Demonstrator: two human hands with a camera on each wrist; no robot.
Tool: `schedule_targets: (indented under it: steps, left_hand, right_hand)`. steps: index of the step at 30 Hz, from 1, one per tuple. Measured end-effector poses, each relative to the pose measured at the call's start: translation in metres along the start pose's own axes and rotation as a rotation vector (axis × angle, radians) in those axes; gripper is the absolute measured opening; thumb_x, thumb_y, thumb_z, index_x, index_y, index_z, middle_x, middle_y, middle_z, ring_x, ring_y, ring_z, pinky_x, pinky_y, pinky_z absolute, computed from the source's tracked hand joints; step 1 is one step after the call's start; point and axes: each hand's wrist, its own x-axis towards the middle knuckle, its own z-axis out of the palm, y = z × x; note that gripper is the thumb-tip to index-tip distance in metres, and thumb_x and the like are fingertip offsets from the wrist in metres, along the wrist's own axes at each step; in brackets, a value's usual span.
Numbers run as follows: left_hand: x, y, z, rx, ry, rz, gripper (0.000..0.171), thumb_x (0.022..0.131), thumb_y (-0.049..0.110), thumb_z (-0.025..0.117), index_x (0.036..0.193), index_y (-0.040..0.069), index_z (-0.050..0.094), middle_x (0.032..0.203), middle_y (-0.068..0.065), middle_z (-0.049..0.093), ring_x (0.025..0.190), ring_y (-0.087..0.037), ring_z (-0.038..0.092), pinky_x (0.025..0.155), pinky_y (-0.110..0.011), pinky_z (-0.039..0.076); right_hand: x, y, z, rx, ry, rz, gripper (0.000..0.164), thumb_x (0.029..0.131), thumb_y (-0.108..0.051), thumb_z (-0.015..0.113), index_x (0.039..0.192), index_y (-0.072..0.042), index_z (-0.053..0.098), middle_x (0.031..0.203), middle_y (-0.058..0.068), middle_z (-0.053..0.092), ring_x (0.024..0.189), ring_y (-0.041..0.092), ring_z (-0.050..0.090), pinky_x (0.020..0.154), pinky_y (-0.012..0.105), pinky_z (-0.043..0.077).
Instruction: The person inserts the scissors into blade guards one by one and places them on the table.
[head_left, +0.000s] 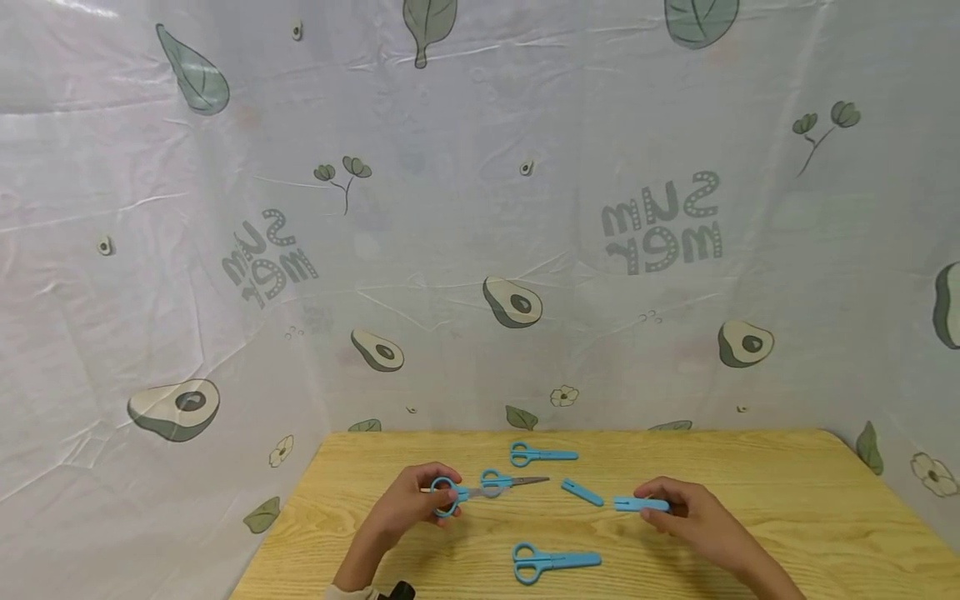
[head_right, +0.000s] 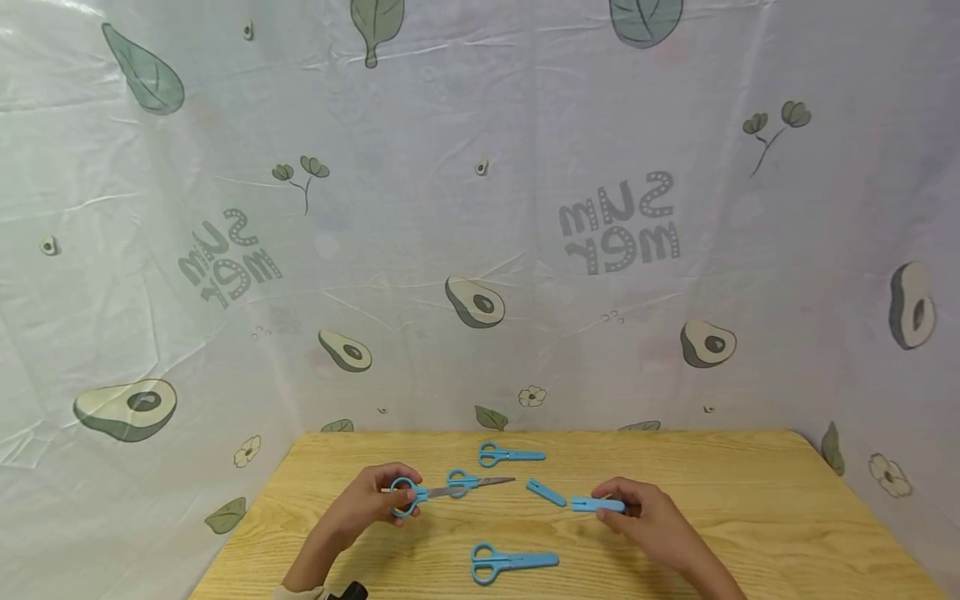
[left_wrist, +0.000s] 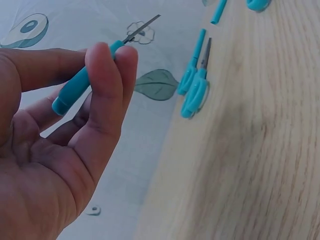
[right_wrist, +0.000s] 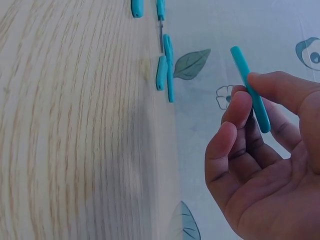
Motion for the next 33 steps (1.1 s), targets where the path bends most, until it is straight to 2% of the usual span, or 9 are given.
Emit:
schedule_targets:
  steps: [4,7,14,24,28,33]
  left_hand:
    - [0.001,0.003,-0.001,-0.026,-0.013,-0.013,0.028,0.106,0.013,0.069,0.129,-0.004,0.066,0.092,-0.004,0.073,0.09,-0.025,0.077,0.073,-0.031,0.064]
    - [0.002,0.006,0.0,-0.043,-0.019,-0.01,0.027,0.106,0.013,0.069,0.128,-0.002,0.067,0.092,-0.003,0.073,0.089,-0.023,0.077,0.074,-0.032,0.064]
    - [0.005,0.012,0.004,-0.065,-0.018,-0.009,0.024,0.105,0.012,0.07,0.126,0.0,0.068,0.091,-0.002,0.073,0.088,-0.022,0.076,0.073,-0.031,0.062]
    - [0.01,0.018,0.008,-0.064,0.02,-0.017,0.026,0.105,0.011,0.07,0.127,-0.001,0.067,0.093,-0.002,0.074,0.086,-0.017,0.074,0.073,-0.032,0.064]
    - [0.013,0.024,0.012,-0.067,0.026,-0.014,0.025,0.104,0.011,0.071,0.126,0.0,0.068,0.092,-0.002,0.072,0.085,-0.017,0.072,0.074,-0.034,0.065]
    - [0.015,0.027,0.015,-0.075,0.018,-0.006,0.027,0.104,0.011,0.071,0.128,-0.002,0.067,0.091,-0.001,0.071,0.083,-0.015,0.07,0.071,-0.03,0.063]
  right_hand:
    - [-0.001,0.0,-0.002,0.015,0.011,0.009,0.036,0.108,-0.013,0.066,0.132,0.013,0.062,0.087,0.003,0.064,0.069,0.018,0.059,0.061,0.032,0.05]
    - [-0.001,-0.001,-0.004,0.012,0.032,0.018,0.036,0.107,-0.014,0.066,0.132,0.013,0.062,0.087,0.003,0.063,0.069,0.019,0.058,0.061,0.033,0.05]
    - [0.002,-0.002,-0.004,0.028,0.029,-0.015,0.036,0.108,-0.012,0.064,0.132,0.014,0.062,0.086,0.0,0.062,0.068,0.012,0.055,0.058,0.034,0.047]
    - [0.007,-0.009,-0.001,0.031,0.037,-0.017,0.037,0.109,-0.014,0.065,0.134,0.013,0.061,0.087,0.001,0.061,0.068,0.011,0.054,0.061,0.033,0.049]
    - [0.008,-0.014,-0.002,0.026,0.045,-0.006,0.038,0.108,-0.016,0.065,0.135,0.011,0.061,0.091,0.002,0.064,0.073,0.016,0.059,0.065,0.031,0.054]
    - [0.007,-0.015,-0.002,0.021,0.044,-0.011,0.038,0.108,-0.016,0.065,0.134,0.011,0.061,0.095,0.001,0.066,0.076,0.019,0.062,0.068,0.032,0.056]
